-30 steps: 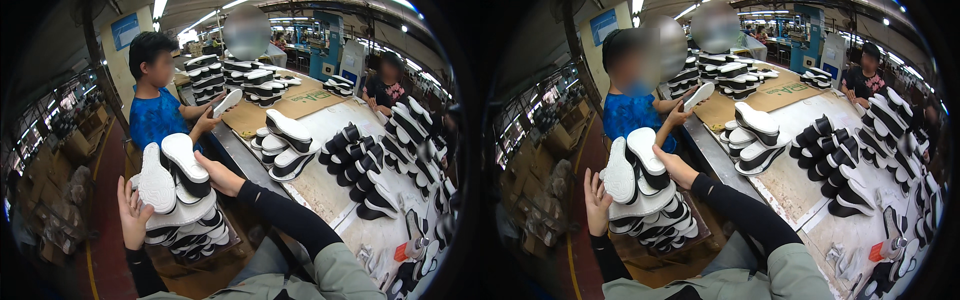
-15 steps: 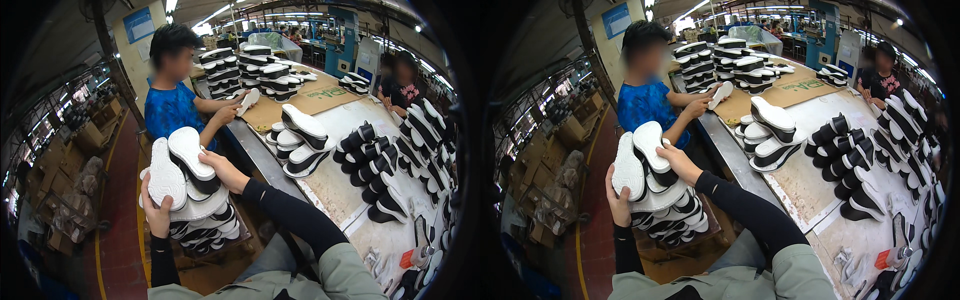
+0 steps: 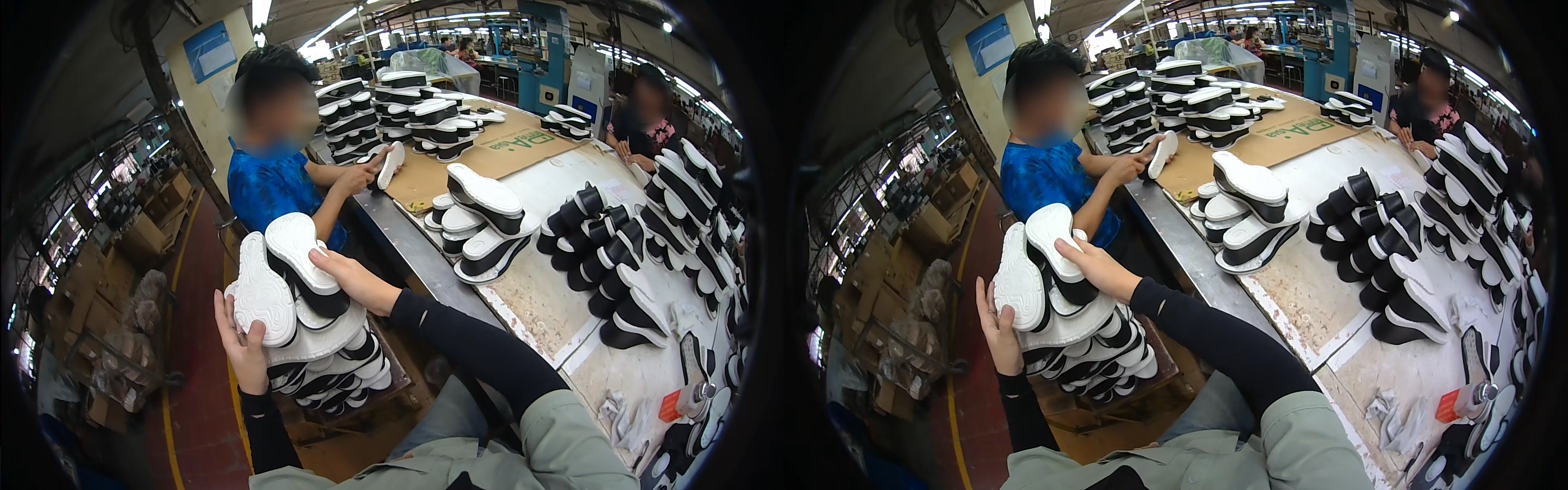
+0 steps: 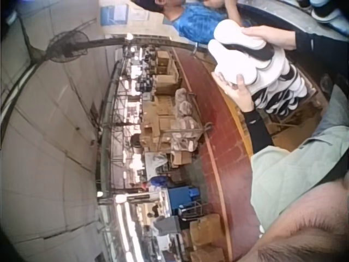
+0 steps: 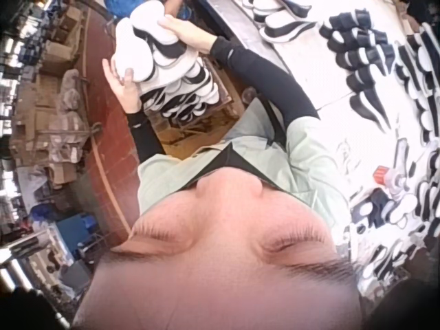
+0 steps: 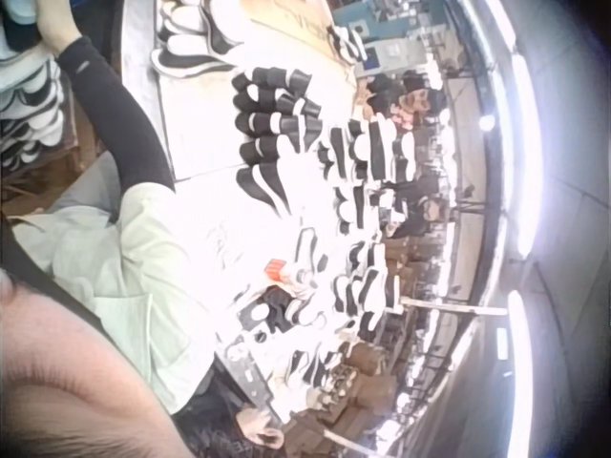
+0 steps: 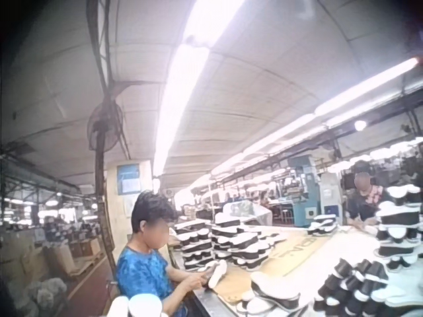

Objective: The person picks up white shoe soles from a pile on a metal table, aligns them, and stacks them into a neat pile. The person repeats this process, handling the soles one by one or in small groups, while other workers are visible in the background.

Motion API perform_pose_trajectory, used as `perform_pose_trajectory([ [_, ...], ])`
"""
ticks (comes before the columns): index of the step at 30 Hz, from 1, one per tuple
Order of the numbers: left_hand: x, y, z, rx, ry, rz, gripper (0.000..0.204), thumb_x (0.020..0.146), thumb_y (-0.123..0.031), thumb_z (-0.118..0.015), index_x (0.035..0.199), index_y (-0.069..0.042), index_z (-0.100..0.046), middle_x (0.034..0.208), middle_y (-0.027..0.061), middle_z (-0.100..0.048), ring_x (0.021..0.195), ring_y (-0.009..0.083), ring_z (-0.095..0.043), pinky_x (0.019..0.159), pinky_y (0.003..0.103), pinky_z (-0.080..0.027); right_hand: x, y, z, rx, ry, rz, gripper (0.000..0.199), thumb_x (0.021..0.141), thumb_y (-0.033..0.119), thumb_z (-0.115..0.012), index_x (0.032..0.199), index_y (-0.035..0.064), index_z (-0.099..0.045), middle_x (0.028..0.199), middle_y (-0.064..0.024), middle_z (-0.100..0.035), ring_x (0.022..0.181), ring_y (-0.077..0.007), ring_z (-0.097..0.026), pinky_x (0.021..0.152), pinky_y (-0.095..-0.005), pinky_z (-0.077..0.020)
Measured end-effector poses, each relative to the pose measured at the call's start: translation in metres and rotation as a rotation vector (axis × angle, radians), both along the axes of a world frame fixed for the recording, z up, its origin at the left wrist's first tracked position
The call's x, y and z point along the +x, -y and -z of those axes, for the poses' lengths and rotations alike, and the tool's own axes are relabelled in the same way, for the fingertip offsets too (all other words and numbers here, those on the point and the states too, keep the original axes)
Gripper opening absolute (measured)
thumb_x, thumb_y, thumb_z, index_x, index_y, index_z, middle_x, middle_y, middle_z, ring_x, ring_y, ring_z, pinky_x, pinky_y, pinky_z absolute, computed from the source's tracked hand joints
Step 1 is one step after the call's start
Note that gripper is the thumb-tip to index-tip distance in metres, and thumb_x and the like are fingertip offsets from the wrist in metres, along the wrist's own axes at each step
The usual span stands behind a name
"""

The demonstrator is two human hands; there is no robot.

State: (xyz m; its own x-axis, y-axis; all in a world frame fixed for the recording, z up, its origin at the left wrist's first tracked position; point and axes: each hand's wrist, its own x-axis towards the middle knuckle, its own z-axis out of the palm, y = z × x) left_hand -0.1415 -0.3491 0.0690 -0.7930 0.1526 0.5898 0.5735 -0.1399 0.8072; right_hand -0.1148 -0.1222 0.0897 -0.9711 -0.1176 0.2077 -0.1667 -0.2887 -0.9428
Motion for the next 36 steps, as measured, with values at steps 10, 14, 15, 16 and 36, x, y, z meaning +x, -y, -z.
perform_pose_trajectory([
  [10,0.008,-0.004,-0.004,-0.219,-0.026,-0.007,0.096,0.075,-0.033,-0.073,0.146,0.0,-0.019,0.145,0.0223,-0.029,0.135,0.0299,-0.031,0.11,0.039,-0.024,0.003,0.02,0.013,0.438,-0.304,0.335,0.095,0.082,0.047,-0.066,0.14,-0.014,-0.021,0.124,-0.0373,-0.048,0.118,-0.0425,-0.05,0.098,-0.0395,-0.0406],
  [14,0.008,-0.006,-0.003,-0.18,-0.004,0.018,0.095,0.075,-0.033,-0.073,0.146,0.001,-0.019,0.145,0.022,-0.03,0.134,0.0298,-0.032,0.11,0.039,-0.025,0.004,0.03,0.017,0.473,-0.315,0.361,0.093,0.084,0.047,-0.065,0.14,-0.0131,-0.022,0.125,-0.0346,-0.049,0.116,-0.0376,-0.054,0.096,-0.0373,-0.0433],
  [15,0.009,-0.006,-0.004,-0.178,-0.004,0.017,0.095,0.075,-0.032,-0.073,0.146,0.001,-0.019,0.145,0.022,-0.03,0.134,0.0298,-0.032,0.11,0.039,-0.025,0.004,0.028,0.019,0.469,-0.331,0.376,0.093,0.083,0.047,-0.066,0.139,-0.0133,-0.023,0.126,-0.0348,-0.049,0.116,-0.0377,-0.054,0.097,-0.0372,-0.043],
  [16,0.01,-0.007,-0.006,-0.181,-0.001,0.02,0.096,0.075,-0.033,-0.073,0.146,0.001,-0.018,0.145,0.0222,-0.03,0.134,0.0297,-0.032,0.109,0.039,-0.026,0.004,0.027,0.02,0.464,-0.347,0.39,0.093,0.083,0.047,-0.066,0.139,-0.0134,-0.023,0.126,-0.0351,-0.048,0.117,-0.0379,-0.054,0.097,-0.0371,-0.0427],
  [36,0.093,-0.11,-0.028,0.095,-0.434,0.266,0.078,0.081,-0.034,-0.066,0.136,0.01,-0.032,0.135,0.0284,-0.043,0.129,0.0379,-0.042,0.111,0.044,-0.029,0.221,-0.096,-0.005,0.974,-0.37,0.486,0.077,0.083,0.037,-0.07,0.142,0.0033,-0.035,0.145,-0.0313,-0.028,0.133,-0.0404,-0.035,0.107,-0.04,-0.0305],
])
